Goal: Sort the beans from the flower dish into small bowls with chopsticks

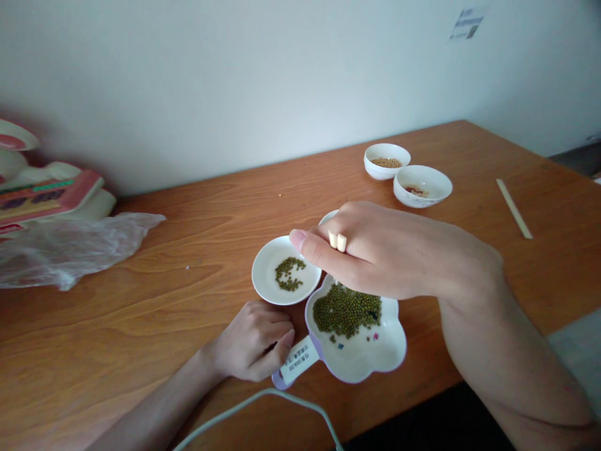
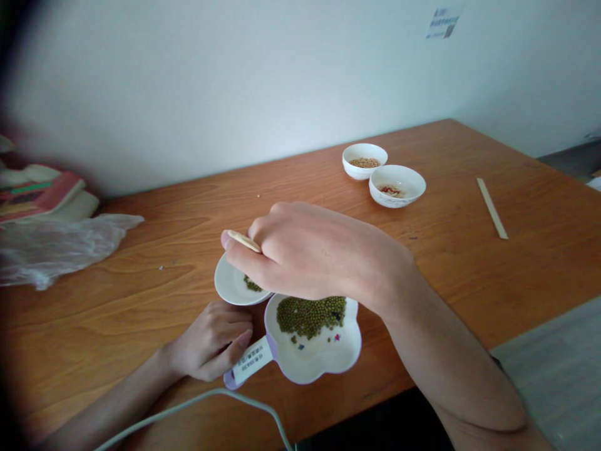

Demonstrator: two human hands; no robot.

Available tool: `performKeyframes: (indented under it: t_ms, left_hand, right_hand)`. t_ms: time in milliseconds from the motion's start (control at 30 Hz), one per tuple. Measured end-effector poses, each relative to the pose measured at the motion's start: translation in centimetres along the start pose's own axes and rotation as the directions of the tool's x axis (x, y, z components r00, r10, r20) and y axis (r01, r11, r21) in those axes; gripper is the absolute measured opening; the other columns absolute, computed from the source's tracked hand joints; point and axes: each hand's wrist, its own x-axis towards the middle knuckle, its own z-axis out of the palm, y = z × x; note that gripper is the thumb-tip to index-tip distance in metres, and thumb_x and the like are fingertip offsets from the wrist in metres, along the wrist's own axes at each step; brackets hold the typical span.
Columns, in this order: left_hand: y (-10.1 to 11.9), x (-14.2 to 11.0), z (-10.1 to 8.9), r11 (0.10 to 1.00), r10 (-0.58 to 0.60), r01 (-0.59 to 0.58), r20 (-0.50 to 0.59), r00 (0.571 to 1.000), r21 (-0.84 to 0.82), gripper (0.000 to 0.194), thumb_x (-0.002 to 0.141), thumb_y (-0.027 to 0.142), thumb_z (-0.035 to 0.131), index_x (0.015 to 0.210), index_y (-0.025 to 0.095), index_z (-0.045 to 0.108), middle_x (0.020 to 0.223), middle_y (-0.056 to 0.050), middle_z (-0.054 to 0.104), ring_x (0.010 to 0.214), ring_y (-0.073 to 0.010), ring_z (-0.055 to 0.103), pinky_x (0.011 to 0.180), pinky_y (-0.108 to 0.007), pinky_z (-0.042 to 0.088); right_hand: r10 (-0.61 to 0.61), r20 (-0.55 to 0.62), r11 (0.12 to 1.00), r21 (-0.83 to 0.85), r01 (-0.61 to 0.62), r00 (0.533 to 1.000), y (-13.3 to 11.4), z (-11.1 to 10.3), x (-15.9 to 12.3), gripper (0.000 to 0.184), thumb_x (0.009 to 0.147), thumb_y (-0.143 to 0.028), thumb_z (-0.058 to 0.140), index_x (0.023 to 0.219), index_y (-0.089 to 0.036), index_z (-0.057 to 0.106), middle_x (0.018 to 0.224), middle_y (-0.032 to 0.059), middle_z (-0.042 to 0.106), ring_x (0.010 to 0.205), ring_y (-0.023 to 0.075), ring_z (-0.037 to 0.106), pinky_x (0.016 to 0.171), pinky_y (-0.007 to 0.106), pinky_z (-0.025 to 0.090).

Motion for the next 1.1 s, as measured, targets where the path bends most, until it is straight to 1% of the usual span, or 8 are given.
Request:
performKeyframes:
  t_ms: [167,333,433,633,933,1033,1100]
  left_hand:
    - [0.05,0.04,-0.1,1.0,0.005,-0.005,0.0,1.0,0.003,0.03,0.1,0.017,0.042,0.07,0.021,0.041,0.063,0.001,0.053,0.056,-0.015,0.042,0.057,-0.034,0.028]
    - [0.17,0.16,-0.22,1.0,0.006,-0.006,0.004,1.0,0.004,0.031,0.1,0.017,0.041,0.07,0.021,0.042,0.063,0.0,0.054,0.056,-0.015,0.042,0.057,-0.034,0.029]
    - [0.18,0.12,-0.2,1.0,0.006,-0.006,0.002,1.0,0.009,0.031,0.1,0.017,0.041,0.069,0.021,0.043,0.063,0.0,0.054,0.055,-0.0151,0.042,0.056,-0.035,0.028]
    - [0.11,0.02,-0.12,1.0,0.002,-0.002,0.006,1.0,0.002,0.031,0.1,0.018,0.041,0.07,0.021,0.042,0.063,0.0,0.054,0.055,-0.015,0.042,0.057,-0.034,0.028]
    - [0.22,0.07,-0.19,1.0,0.019,-0.019,-0.002,1.0,0.006,0.03,0.1,0.017,0.041,0.071,0.021,0.043,0.064,0.0,0.054,0.056,-0.015,0.042,0.057,-0.034,0.028]
    - [0.18,0.14,-0.2,1.0,0.015,-0.015,-0.006,1.0,0.009,0.03,0.1,0.016,0.041,0.07,0.021,0.043,0.063,0.0,0.054,0.055,-0.0149,0.043,0.056,-0.034,0.029]
    - [0.13,0.13,-0.16,1.0,0.009,-0.009,-0.003,1.0,0.005,0.031,0.1,0.017,0.041,0.07,0.021,0.043,0.063,0.0,0.054,0.055,-0.0149,0.043,0.056,-0.035,0.03]
  right_hand:
    - [0.02,0.006,1.0,-0.009,-0.02,1.0,0.0,0.31,0.15,0.067,0.111,-0.054,0.025,0.058,-0.019,0.047,0.052,-0.0037,0.053,0.051,0.0102,0.046,0.062,0.035,0.026]
    - [0.028,0.005,0.999,-0.036,-0.028,1.0,0.04,0.25,0.15,0.064,0.112,-0.047,0.026,0.059,-0.02,0.049,0.057,-0.0016,0.058,0.057,0.0121,0.051,0.065,0.035,0.026]
    - [0.018,0.018,1.0,-0.016,-0.018,1.0,-0.03,0.19,0.12,0.064,0.112,-0.045,0.025,0.06,-0.019,0.05,0.057,-0.0011,0.057,0.057,0.0116,0.048,0.065,0.036,0.024]
    - [0.064,0.015,0.998,-0.007,-0.063,0.998,-0.01,0.32,0.03,0.066,0.111,-0.051,0.026,0.059,-0.018,0.052,0.056,-0.0014,0.055,0.055,0.0114,0.047,0.064,0.035,0.024]
    - [0.046,0.015,0.999,0.002,-0.046,0.999,-0.01,0.26,-0.12,0.067,0.112,-0.05,0.023,0.061,-0.017,0.052,0.057,-0.0015,0.058,0.058,0.0107,0.05,0.068,0.034,0.026]
    - [0.036,0.018,0.999,0.016,-0.036,0.999,0.05,0.04,-0.31,0.066,0.113,-0.048,0.023,0.062,-0.017,0.052,0.055,-0.0028,0.055,0.055,0.0097,0.047,0.065,0.034,0.026]
    - [0.053,0.022,0.998,0.024,-0.053,0.998,0.17,-0.13,-0.42,0.067,0.112,-0.05,0.024,0.062,-0.018,0.053,0.055,-0.0032,0.054,0.053,0.0094,0.046,0.065,0.034,0.027]
